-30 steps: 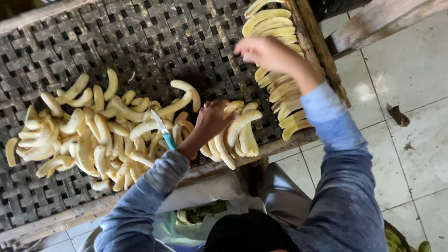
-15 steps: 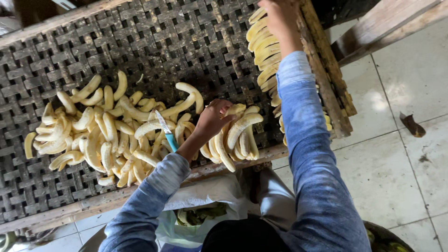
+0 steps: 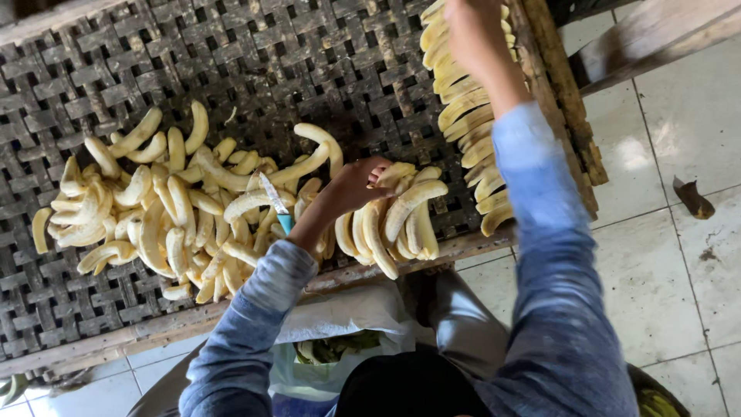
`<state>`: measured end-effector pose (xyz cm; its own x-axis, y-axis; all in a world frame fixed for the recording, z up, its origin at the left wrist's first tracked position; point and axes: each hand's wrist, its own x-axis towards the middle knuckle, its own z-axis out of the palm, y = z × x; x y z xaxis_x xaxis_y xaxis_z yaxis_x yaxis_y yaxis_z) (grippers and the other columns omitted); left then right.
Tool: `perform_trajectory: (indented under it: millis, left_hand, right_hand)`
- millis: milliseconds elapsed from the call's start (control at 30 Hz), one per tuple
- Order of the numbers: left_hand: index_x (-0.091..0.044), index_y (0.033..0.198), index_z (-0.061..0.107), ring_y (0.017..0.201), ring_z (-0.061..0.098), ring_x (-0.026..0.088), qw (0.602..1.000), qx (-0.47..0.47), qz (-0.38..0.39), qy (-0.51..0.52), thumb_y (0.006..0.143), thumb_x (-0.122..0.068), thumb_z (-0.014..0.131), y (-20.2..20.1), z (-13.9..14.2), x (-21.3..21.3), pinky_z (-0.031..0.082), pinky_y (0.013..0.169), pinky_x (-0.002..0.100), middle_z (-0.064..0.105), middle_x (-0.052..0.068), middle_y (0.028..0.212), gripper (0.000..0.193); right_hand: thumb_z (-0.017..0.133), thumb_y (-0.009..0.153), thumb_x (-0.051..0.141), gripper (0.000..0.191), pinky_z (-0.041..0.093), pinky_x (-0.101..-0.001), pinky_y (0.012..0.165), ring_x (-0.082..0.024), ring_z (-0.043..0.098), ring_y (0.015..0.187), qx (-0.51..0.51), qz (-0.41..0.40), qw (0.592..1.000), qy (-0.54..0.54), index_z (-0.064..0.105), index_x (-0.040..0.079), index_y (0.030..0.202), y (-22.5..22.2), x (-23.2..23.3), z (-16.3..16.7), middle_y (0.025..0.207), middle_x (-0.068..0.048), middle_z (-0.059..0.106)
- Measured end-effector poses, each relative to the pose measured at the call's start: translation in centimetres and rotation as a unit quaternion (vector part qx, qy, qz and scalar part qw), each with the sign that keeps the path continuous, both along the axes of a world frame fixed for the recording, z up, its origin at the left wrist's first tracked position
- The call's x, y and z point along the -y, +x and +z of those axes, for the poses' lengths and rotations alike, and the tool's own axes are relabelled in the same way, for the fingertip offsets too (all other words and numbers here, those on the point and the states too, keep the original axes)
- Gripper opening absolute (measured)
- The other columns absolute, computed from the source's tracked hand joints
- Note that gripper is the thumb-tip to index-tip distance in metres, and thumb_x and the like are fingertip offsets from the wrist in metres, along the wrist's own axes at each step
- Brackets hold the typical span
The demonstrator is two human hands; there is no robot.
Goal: The person sits at a woven bamboo rack covered with bananas and uses a small knife to peel them by hand. Peeled bananas are placed in a row along the edge of the rack while peels are set aside, and the person works through the pile one banana at a time.
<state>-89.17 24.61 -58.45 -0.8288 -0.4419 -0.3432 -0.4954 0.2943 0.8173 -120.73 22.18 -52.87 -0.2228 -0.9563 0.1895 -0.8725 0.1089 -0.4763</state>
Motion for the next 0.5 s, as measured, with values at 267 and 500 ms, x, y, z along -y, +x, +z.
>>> perform_trajectory:
  millis: [267,500]
  left_hand:
    - [-0.006,0.132,0.064,0.11,0.071,0.028,0.988,-0.09,0.085,-0.091,0.093,-0.02,0.075,4.7,1.8,-1.2,0.057,0.094,0.039,0.07,0.015,0.125,0.043]
    - [-0.008,0.124,0.069,0.11,0.071,0.027,0.983,-0.106,0.097,-0.117,0.094,-0.016,0.074,6.7,4.7,-3.9,0.057,0.094,0.038,0.072,0.013,0.116,0.031]
  right_hand:
    - [0.075,0.092,0.026,0.028,0.057,-0.037,0.089,-0.023,0.07,0.101,0.053,0.375,0.925,0.022,0.073,0.014,0.117,12.2,-14.0,0.2,0.116,-0.005,0.074]
    - [0.076,0.078,0.031,0.048,0.042,-0.0472,0.104,-0.027,0.06,0.119,-0.118,0.423,0.896,0.065,0.072,0.012,0.121,14.2,-15.7,-1.0,0.122,-0.007,0.07]
